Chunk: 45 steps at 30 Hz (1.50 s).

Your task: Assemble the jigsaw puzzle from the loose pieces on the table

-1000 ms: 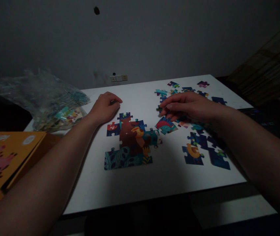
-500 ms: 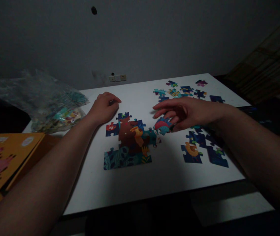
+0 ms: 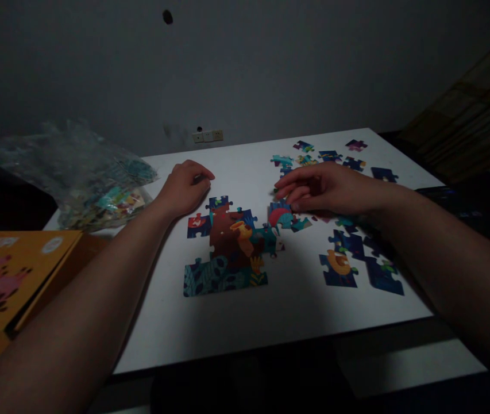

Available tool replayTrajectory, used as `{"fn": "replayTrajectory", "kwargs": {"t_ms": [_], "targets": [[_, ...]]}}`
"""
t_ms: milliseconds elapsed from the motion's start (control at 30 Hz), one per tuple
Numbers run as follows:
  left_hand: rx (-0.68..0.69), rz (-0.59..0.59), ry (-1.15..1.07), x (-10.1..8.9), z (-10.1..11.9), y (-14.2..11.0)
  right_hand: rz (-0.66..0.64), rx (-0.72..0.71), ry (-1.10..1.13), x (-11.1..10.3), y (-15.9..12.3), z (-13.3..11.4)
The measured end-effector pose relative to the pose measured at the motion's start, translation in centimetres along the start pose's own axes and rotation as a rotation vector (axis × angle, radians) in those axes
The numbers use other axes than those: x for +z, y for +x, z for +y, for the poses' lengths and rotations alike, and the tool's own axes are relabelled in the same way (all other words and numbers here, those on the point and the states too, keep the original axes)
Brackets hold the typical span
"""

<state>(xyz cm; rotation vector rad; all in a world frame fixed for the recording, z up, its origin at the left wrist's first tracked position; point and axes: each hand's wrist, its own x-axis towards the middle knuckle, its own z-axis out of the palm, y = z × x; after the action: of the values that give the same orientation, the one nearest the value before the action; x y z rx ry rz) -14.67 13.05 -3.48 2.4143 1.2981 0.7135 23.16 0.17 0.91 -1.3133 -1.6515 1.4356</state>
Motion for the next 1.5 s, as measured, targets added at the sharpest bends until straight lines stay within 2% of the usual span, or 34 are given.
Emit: {"fn": "replayTrajectory", "kwargs": {"t_ms": [400,1000,1200,1500], "targets": [[-0.006,0.002,0.015,0.2,-0.2,0.0,0.063,-0.025,-0.055,0.0,0.3,0.6],[0.01,0.001,0.019,0.0,0.0,0.0,0.049,-0.071,-0.061,0.0,0.4,0.6],[0.024,0.006,0.024,0.1,-0.3,0.0,0.056,-0.043,-0.077,0.0,0.3,0.5],[0.022,0.009,0.029,0.2,-0.4,0.0,0.011,-0.062,-0.041,-0.5,0.8,1.2]]}}
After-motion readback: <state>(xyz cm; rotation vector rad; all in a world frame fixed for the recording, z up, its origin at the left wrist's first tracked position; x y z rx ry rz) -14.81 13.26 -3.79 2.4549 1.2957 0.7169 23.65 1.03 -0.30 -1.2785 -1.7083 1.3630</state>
